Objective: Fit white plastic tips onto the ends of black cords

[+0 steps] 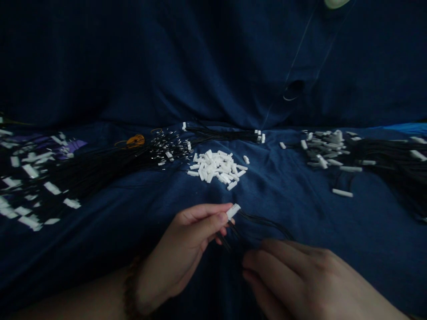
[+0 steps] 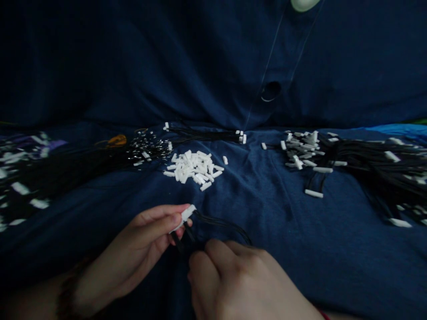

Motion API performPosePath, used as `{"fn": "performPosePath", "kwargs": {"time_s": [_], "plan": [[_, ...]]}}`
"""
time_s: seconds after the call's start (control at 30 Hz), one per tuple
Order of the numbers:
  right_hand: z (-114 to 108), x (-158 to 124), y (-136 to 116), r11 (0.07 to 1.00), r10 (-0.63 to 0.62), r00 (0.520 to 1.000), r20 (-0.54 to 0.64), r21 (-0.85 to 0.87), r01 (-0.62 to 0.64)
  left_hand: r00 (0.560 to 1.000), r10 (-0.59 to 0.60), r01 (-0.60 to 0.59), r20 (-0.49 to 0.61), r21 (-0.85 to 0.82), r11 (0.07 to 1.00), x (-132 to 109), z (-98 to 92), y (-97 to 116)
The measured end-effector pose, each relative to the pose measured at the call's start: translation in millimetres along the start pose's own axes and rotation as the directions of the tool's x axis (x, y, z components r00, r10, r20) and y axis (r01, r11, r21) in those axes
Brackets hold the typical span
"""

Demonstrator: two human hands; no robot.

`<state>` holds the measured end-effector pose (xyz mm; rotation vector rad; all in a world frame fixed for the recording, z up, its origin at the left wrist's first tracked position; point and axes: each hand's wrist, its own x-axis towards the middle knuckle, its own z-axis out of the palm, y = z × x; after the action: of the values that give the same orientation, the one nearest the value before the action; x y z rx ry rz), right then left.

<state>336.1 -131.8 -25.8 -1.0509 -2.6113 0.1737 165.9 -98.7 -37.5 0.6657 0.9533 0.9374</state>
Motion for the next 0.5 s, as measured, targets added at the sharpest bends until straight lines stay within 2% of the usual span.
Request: {"fn": "performPosePath", "kwargs": {"time_s": [0.13,0.27,0.4,0.5], "plan": [[2,4,-3,0.988,0.129,0.991,0.023,0.088,-0.131,1.000,0.028,-0.028,-0.010,0.040,0.999,-1,0.0,-2],[-2,8,-6,0.951,0.220,0.971,0.096,0.198,-0.236,0.999,0.033,-0.034,0.004,0.044,0.998,-1,-0.9,-3],[-6,15,-5,0.842,0.352,0.912,0.212,0.353,-0.407,1.000,0.015,-0.014,-0.005,0.049,0.999,0,-0.8,-2],[-9,18,-2,0.750,0.392,0.877,0.280,0.454,-0.480,1.000,0.001,0.000,-0.006,0.034,0.999,0,-0.9,-1]]}}
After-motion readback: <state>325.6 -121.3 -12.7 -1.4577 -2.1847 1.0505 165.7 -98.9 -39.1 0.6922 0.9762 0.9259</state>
